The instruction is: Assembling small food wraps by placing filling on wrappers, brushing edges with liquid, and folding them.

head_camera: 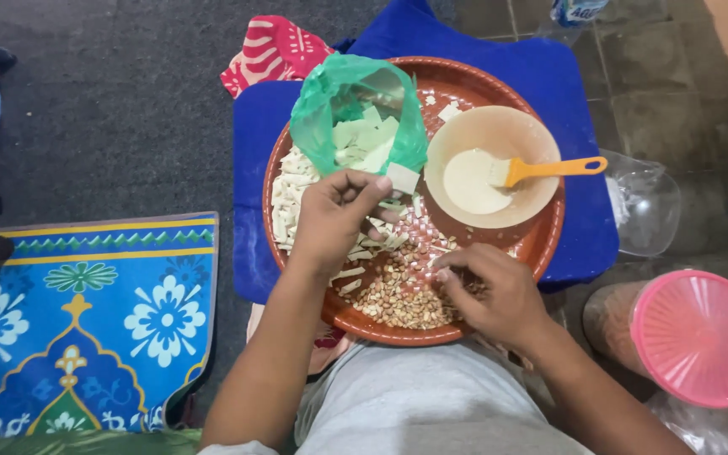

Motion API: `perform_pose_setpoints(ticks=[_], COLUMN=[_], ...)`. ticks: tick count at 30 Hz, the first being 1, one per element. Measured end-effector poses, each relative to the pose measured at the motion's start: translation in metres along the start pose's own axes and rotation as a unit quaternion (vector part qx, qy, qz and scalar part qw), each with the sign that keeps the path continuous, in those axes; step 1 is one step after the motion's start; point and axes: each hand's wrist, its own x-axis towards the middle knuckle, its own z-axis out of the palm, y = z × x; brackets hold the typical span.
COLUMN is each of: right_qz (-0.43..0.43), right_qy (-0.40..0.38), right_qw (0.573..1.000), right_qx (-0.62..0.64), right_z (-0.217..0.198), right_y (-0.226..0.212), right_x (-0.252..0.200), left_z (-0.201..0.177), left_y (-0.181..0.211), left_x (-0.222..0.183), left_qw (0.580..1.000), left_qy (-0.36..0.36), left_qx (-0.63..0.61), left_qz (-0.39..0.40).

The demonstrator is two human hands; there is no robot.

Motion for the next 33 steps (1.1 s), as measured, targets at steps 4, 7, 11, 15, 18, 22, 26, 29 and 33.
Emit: perform_pose_setpoints(ticks=[4,7,11,15,18,22,26,29,33], right_qz=[0.039,0.025,0.003,0.022,0.04,0.085,0.121,0.181,0.17], right_qy=[-0.011,-0.013,-0.016,-0.025,-0.032,0.045,0.279,0.248,0.211], right_qw=[0.999,1.0,1.0,0.998,0.996,0.993,0.95,0.952,0.962], right_qx=[0.007,0.013,-0.023,-0.055,-0.068,-0.066,-0.066,-0.011,-0.02], right_z=[-0.01,-0.014,-0.02,-0.027,-0.028,-0.018,-0.031,-0.047,-0.056], right_y=[0.005,0.008,0.012,0.006,0.001,0.024,0.039,0.045,0.058], right_x=[-0.003,-0.003,-0.002,0.001,0.002,-0.01,-0.002,0.015,0.028], left_z=[0.0,-0.001,-0.011,-0.021,-0.024,-0.019,-0.009,0.005,0.023], left_y=[-0.017,-0.024,-0.038,-0.041,-0.042,-0.042,-0.037,-0.021,-0.006], left_x=[0.005,-0.001,-0.008,-0.016,-0.021,-0.025,-0.023,-0.017,0.0], left_qw=[0.999,0.994,0.989,0.988,0.99,0.991,0.995,0.998,0.996], left_qy=[0.004,0.026,0.058,0.072,0.078,0.083,0.055,0.035,0.029], left_qx=[-0.053,-0.106,-0.139,-0.134,-0.118,-0.107,-0.083,-0.037,0.072], left_qz=[0.012,0.005,0.004,0.005,0.008,0.005,0.012,0.02,0.049])
